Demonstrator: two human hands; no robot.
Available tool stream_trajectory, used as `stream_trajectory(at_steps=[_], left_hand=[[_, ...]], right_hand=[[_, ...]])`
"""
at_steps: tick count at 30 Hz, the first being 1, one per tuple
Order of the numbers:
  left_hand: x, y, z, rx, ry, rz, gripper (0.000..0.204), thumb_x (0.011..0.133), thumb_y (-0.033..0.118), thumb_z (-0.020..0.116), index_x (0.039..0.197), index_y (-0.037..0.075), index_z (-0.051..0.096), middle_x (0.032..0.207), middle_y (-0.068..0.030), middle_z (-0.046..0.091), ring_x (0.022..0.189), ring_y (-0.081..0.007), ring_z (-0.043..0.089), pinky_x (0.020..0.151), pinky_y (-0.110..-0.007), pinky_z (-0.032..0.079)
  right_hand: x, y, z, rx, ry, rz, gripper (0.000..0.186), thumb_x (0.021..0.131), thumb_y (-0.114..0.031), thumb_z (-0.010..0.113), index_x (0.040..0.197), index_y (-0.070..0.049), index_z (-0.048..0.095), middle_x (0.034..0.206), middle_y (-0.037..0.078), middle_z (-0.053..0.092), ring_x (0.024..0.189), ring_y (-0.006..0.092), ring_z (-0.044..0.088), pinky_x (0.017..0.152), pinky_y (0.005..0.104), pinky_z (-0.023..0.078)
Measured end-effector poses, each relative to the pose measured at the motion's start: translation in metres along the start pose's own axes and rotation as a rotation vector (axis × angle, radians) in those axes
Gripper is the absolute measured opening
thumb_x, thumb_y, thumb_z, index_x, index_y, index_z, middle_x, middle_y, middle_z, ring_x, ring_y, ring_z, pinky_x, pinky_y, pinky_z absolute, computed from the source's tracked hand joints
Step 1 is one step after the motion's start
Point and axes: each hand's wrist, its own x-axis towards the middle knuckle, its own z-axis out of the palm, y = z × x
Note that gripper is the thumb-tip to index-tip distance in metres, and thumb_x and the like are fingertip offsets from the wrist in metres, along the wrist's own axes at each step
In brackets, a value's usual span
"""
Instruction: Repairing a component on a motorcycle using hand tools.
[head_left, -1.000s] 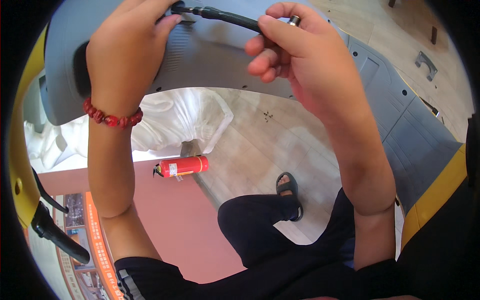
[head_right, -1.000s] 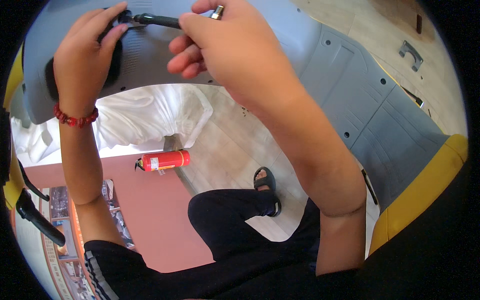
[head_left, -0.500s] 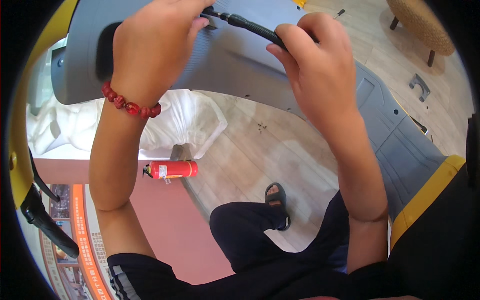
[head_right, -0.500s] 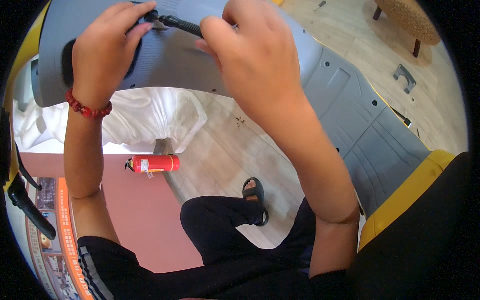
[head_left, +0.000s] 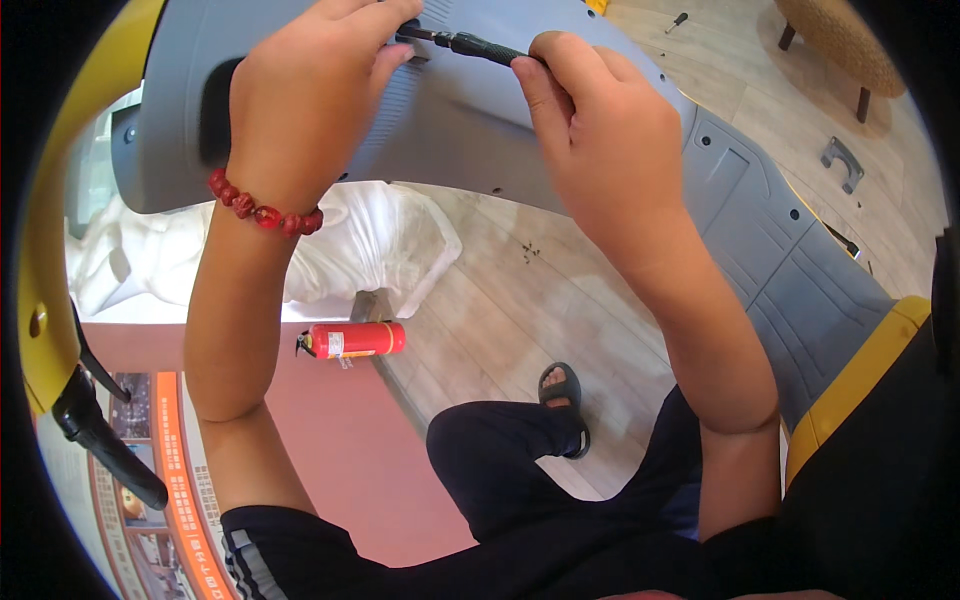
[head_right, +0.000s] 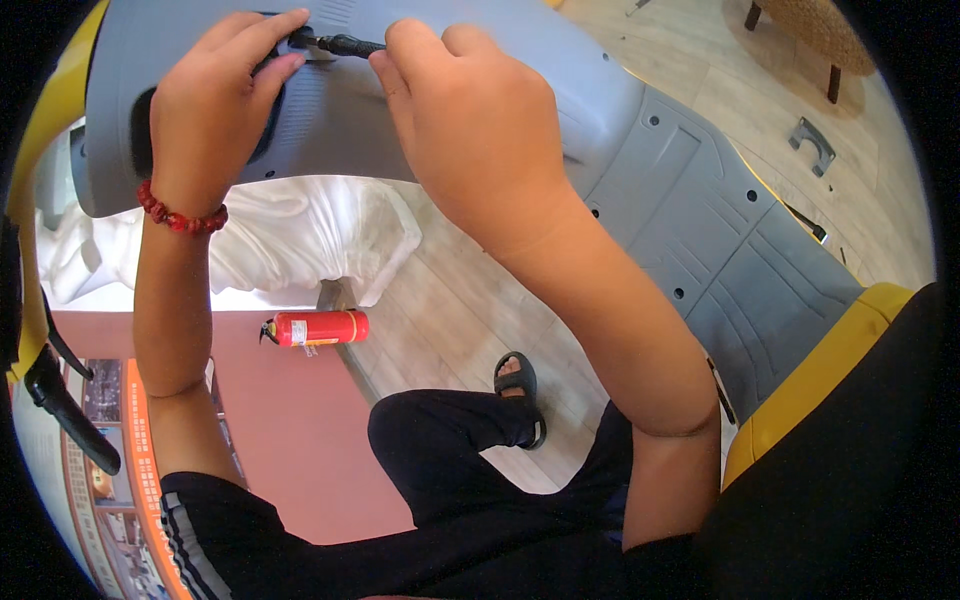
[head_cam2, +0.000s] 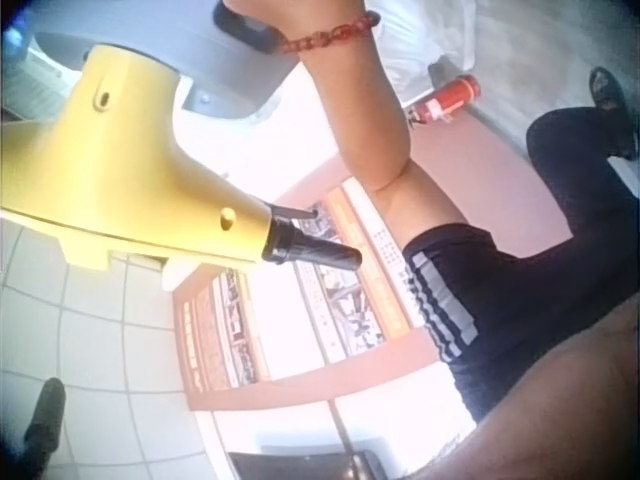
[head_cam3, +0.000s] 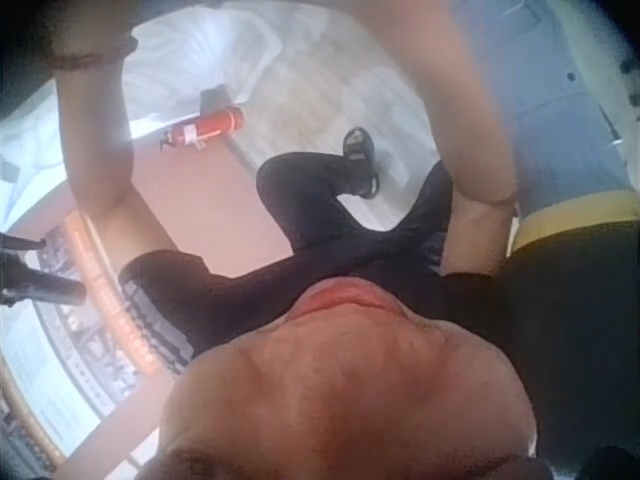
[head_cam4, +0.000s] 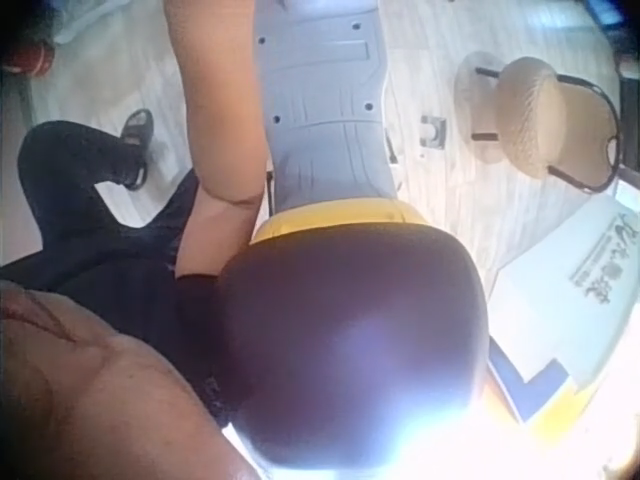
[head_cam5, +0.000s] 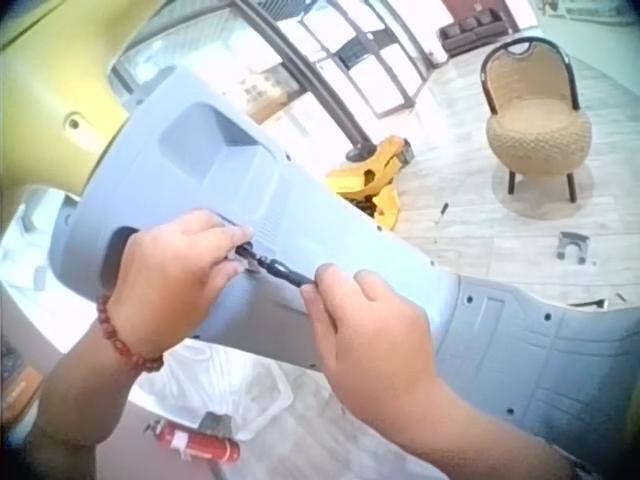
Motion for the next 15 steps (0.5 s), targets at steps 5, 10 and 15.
stream_trajectory(at_steps=[5, 10, 15], left_hand=[[-0.003, -0.002, 0.002, -0.013, -0.046, -0.023, 0.021, 0.075, 0.006, 0.073, 0.096, 0.005, 0.071, 0.087, -0.0119, 0.067, 0.077, -0.0305, 0.066, 0.066, -0.037, 0.054], [-0.006, -0.01, 0.001, -0.007, -0.019, -0.006, 0.021, 0.075, 0.006, 0.073, 0.096, 0.005, 0.071, 0.088, -0.0117, 0.067, 0.078, -0.0306, 0.066, 0.067, -0.037, 0.054], [-0.003, -0.01, 0.003, -0.02, 0.01, 0.021, 0.021, 0.075, 0.006, 0.072, 0.096, 0.005, 0.071, 0.089, -0.0114, 0.067, 0.078, -0.0303, 0.066, 0.067, -0.036, 0.054]], right_hand=[[-0.003, 0.005, -0.004, 0.243, -0.05, 0.105, 0.011, 0.091, -0.015, 0.064, 0.095, -0.005, 0.063, 0.079, 0.013, 0.058, 0.062, 0.0288, 0.056, 0.057, 0.0377, 0.045], [0.0, 0.005, -0.011, 0.141, -0.064, -0.067, 0.016, 0.09, -0.011, 0.064, 0.104, -0.005, 0.063, 0.09, 0.013, 0.059, 0.064, 0.0248, 0.055, 0.062, 0.0338, 0.046], [0.005, -0.003, -0.011, 0.098, 0.024, -0.065, 0.013, 0.086, -0.01, 0.065, 0.088, 0.001, 0.058, 0.073, 0.014, 0.058, 0.067, 0.0279, 0.061, 0.056, 0.0383, 0.047]])
